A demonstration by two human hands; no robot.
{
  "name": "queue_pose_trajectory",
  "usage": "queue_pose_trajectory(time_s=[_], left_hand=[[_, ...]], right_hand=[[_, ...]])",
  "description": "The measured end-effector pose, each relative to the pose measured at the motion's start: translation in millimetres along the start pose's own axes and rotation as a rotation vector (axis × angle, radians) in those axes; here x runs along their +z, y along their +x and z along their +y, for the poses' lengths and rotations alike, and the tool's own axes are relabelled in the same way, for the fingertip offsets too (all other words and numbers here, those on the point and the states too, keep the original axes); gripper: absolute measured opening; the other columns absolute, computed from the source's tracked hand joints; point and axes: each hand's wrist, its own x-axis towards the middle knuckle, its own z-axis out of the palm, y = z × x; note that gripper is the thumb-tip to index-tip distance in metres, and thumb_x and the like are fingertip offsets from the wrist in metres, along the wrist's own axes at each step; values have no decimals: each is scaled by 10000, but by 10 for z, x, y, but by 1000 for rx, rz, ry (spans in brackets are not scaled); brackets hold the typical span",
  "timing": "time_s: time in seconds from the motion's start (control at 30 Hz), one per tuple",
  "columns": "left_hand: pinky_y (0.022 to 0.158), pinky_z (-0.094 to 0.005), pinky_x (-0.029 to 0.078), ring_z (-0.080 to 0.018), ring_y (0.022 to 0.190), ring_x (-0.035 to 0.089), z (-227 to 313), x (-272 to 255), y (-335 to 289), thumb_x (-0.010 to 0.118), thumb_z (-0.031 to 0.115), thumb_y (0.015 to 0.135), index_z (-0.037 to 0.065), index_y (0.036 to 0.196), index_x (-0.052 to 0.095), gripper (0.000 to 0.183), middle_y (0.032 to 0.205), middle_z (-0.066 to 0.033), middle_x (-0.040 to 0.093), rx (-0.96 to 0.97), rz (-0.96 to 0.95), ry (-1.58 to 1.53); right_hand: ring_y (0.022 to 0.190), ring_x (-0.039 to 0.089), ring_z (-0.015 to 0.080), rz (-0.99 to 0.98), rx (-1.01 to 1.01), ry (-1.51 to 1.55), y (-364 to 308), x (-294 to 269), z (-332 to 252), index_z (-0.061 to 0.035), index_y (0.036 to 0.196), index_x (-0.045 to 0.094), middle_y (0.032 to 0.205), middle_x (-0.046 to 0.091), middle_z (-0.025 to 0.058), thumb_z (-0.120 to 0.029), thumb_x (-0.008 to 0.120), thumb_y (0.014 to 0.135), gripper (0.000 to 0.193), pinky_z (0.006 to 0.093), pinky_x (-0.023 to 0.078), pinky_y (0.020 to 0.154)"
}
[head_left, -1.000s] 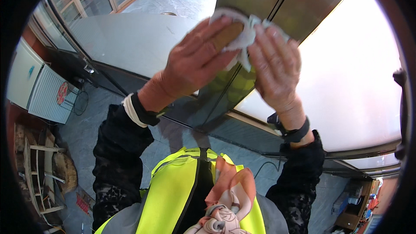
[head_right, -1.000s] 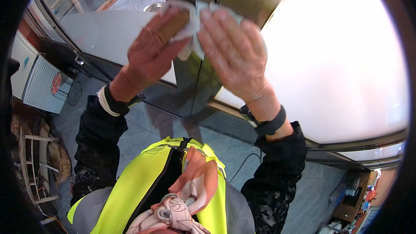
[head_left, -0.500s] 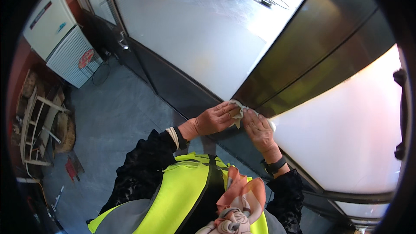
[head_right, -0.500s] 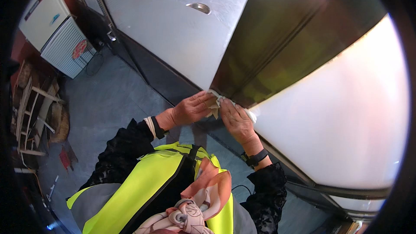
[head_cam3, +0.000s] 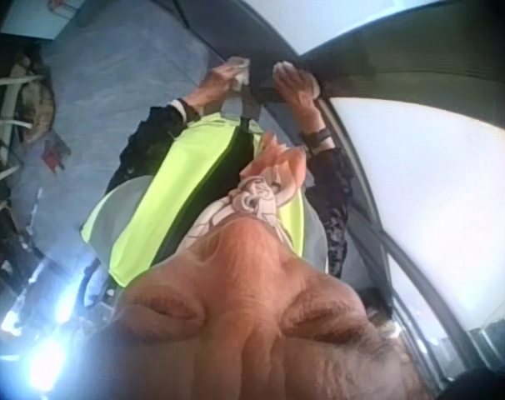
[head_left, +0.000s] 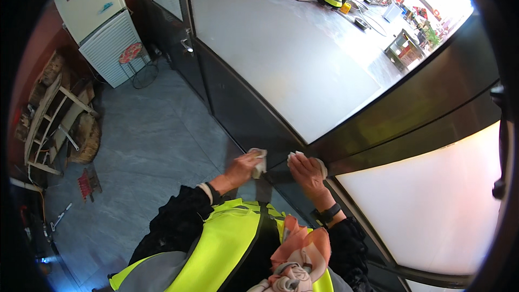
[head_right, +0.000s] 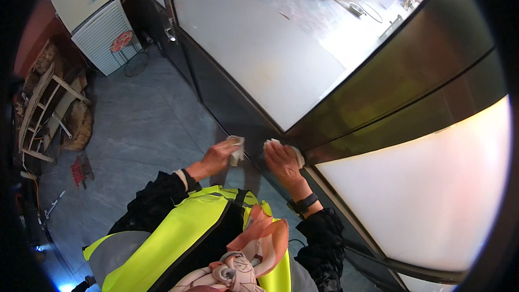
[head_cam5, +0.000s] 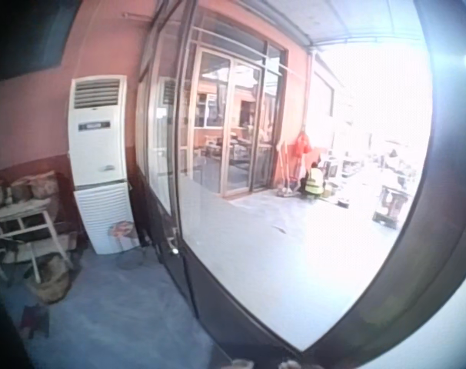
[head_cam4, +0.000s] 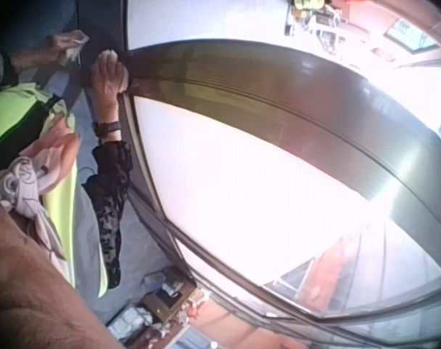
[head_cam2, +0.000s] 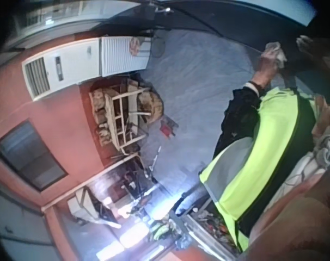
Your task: The person wipes a red countertop, then a glass door, and finally a stainless steel counter using a cloth. They dip the cloth into a metal basin of soapy water to re-wet it before continuing to wipe the counter.
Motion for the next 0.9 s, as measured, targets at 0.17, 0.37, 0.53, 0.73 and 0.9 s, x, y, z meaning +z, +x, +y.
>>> queue_pose_trajectory(time_s=[0.17,0.37,0.53,0.73,0.9], left_hand=[[951,-416,527,-373,1180,606,-420,-481,-824,529,-43,828,47,1133,690,357,1278,-183,640,-280,58,35],[904,-427,534,-388,1124,626,-998,-913,-2097,549,-2,842,50,1065,711,280,1243,-185,656,-582,50,163],[850,-449,547,-403,1029,655,-1065,-1085,-2935,575,27,841,42,976,724,202,1149,-195,686,-883,-64,193],[807,-462,550,-410,971,665,-1196,-1224,-3111,578,23,842,36,960,728,191,1113,-201,692,-964,-34,175],[801,-474,544,-413,959,664,-1393,-1224,-3112,565,17,852,42,969,734,206,1106,-216,689,-904,134,153]], right_hand=[[1265,540,238,75,-4,5,570,5,-48,-48,1199,646,1273,615,92,-89,640,846,355,388,437,950],[1327,477,246,-55,3,-219,782,395,139,-8,1175,649,1347,570,109,-107,599,836,357,371,460,1010],[1276,498,257,-56,14,-163,859,630,153,-12,1144,655,1326,578,101,-117,609,809,354,373,465,969],[1264,485,266,-97,7,-125,1261,763,188,-21,1128,655,1306,572,95,-124,605,798,350,384,456,967],[1252,488,270,-43,21,-88,1717,971,181,-38,1060,656,1284,578,89,-123,602,797,282,387,454,980]])
